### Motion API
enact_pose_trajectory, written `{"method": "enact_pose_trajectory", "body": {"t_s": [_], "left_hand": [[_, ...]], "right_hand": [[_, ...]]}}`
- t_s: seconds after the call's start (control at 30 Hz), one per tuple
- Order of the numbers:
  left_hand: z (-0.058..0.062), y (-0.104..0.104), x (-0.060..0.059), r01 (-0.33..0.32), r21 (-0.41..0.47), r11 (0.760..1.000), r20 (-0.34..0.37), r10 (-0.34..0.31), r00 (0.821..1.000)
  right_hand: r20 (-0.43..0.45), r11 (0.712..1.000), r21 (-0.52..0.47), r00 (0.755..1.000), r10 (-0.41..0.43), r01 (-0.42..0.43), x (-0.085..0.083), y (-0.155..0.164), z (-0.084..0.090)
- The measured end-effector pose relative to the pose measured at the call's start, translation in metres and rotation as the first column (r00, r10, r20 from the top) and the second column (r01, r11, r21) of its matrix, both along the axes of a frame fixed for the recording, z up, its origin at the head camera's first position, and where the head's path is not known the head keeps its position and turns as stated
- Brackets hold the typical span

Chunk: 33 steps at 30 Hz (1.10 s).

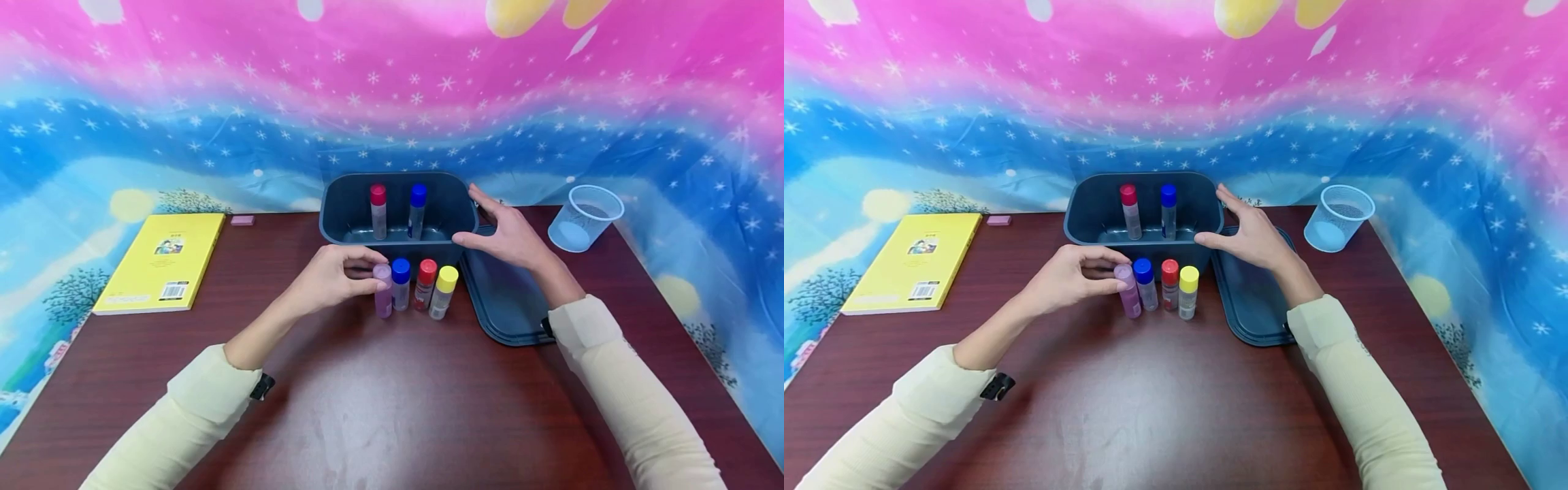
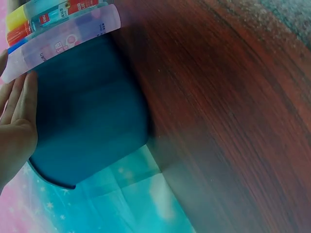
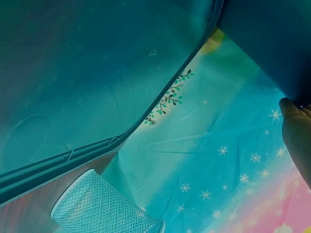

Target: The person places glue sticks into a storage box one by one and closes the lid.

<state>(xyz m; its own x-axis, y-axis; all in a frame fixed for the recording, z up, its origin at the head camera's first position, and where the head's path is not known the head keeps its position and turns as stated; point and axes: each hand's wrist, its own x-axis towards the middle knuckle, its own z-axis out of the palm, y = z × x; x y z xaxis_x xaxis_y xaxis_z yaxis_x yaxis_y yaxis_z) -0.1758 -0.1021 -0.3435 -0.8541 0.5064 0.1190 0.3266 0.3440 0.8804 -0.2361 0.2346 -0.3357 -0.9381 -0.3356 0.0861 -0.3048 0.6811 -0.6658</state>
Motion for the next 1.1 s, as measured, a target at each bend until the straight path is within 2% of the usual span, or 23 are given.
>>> {"method": "enact_pose_trajectory", "body": {"t_s": [0.33,0.47,0.6,0.8,0.93,1.03,1.1], "left_hand": [[-0.001,-0.002,-0.001,0.015,0.0,1.0,-0.032,-0.015,0.999],[0.003,-0.005,-0.001,0.031,-0.012,0.999,-0.037,-0.032,0.999],[0.009,-0.011,-0.001,0.04,-0.009,0.999,-0.011,-0.04,0.999],[0.02,-0.025,-0.005,0.022,0.059,0.998,0.04,-0.024,0.999],[0.028,-0.038,-0.008,-0.027,0.113,0.993,0.021,0.025,0.999],[0.034,-0.046,-0.012,-0.056,0.199,0.978,0.013,0.054,0.998],[0.038,-0.051,-0.014,-0.067,0.282,0.957,0.014,0.066,0.998]], "right_hand": [[0.0,1.0,0.002,1.0,0.0,0.0,0.0,0.001,-0.001],[-0.004,1.0,0.003,1.0,0.002,-0.002,0.0,0.001,0.0],[-0.008,1.0,0.003,1.0,0.005,-0.005,0.0,0.001,0.0],[-0.005,1.0,0.003,1.0,0.008,-0.007,0.0,0.001,0.0],[-0.003,1.0,0.006,1.0,0.006,-0.006,-0.001,0.001,0.0],[-0.001,1.0,0.008,1.0,0.003,-0.003,-0.001,0.002,-0.001],[0.0,1.0,0.008,1.0,0.002,-0.002,-0.001,0.002,-0.001]]}}
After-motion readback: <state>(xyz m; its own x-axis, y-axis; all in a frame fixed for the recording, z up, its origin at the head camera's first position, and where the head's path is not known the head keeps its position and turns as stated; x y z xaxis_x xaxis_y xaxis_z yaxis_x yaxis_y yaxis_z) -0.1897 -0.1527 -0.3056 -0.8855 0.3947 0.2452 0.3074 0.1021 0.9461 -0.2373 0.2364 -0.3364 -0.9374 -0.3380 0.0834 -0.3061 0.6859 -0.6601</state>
